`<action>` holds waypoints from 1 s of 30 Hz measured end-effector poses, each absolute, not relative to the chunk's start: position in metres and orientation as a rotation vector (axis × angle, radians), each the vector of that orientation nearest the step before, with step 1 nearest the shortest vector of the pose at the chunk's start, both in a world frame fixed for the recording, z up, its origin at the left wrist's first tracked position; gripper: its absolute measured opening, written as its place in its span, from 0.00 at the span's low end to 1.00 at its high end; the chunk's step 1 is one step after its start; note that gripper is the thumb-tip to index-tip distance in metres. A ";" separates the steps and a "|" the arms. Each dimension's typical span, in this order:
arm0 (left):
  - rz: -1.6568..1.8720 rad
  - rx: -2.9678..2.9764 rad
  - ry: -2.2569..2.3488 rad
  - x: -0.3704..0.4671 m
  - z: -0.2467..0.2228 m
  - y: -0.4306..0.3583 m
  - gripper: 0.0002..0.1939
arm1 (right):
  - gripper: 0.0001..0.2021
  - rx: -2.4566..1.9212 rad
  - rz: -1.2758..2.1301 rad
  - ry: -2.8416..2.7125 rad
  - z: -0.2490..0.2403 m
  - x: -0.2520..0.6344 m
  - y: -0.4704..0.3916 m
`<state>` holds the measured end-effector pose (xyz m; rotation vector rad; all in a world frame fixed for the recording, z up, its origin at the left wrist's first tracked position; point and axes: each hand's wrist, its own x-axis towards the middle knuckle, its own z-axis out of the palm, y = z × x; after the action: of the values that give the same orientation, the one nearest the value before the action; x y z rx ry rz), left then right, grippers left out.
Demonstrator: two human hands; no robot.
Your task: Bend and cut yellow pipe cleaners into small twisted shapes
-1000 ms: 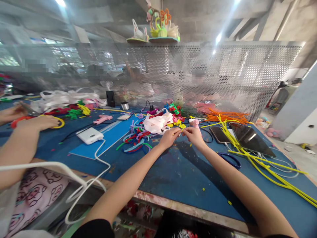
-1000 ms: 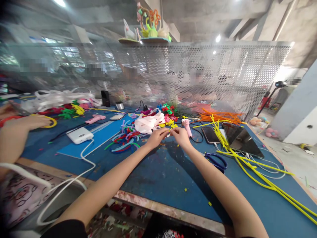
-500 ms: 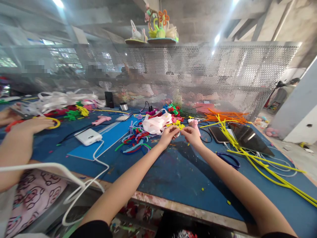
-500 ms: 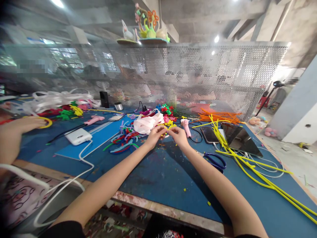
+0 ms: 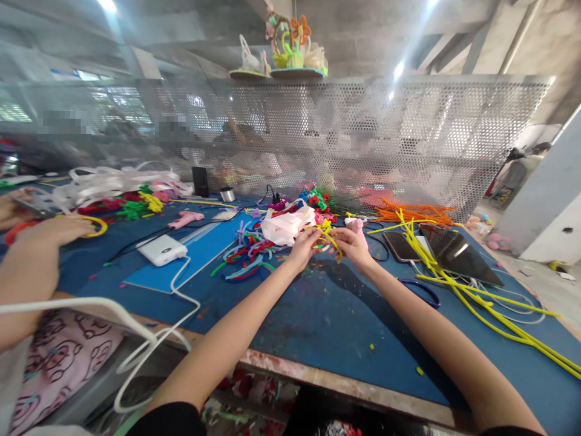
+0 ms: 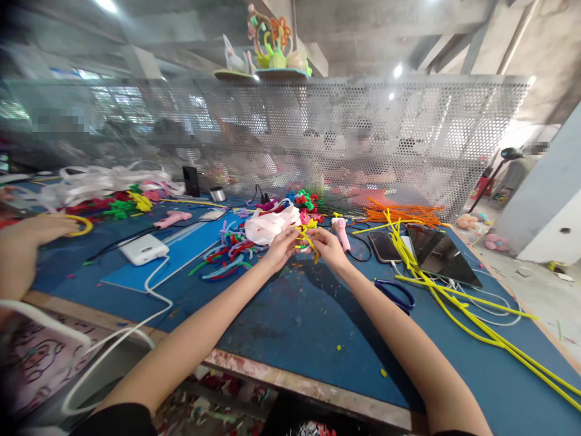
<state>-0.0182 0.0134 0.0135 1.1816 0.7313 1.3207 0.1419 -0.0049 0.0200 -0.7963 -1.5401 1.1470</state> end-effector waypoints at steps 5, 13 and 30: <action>1.313 1.179 0.741 -0.016 0.011 0.012 0.15 | 0.15 -0.761 1.027 -1.695 0.021 0.143 -0.009; 1.390 1.293 0.829 -0.017 0.011 0.015 0.17 | 0.13 -0.825 0.880 -1.689 0.024 0.147 -0.011; 1.205 1.979 0.958 -0.010 0.003 0.002 0.07 | 0.17 -1.058 1.240 -1.538 0.006 0.159 0.007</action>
<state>-0.0098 0.0021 0.0029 1.9788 0.9575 1.2047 0.1589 0.0065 0.0064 -1.0580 -1.5383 1.2404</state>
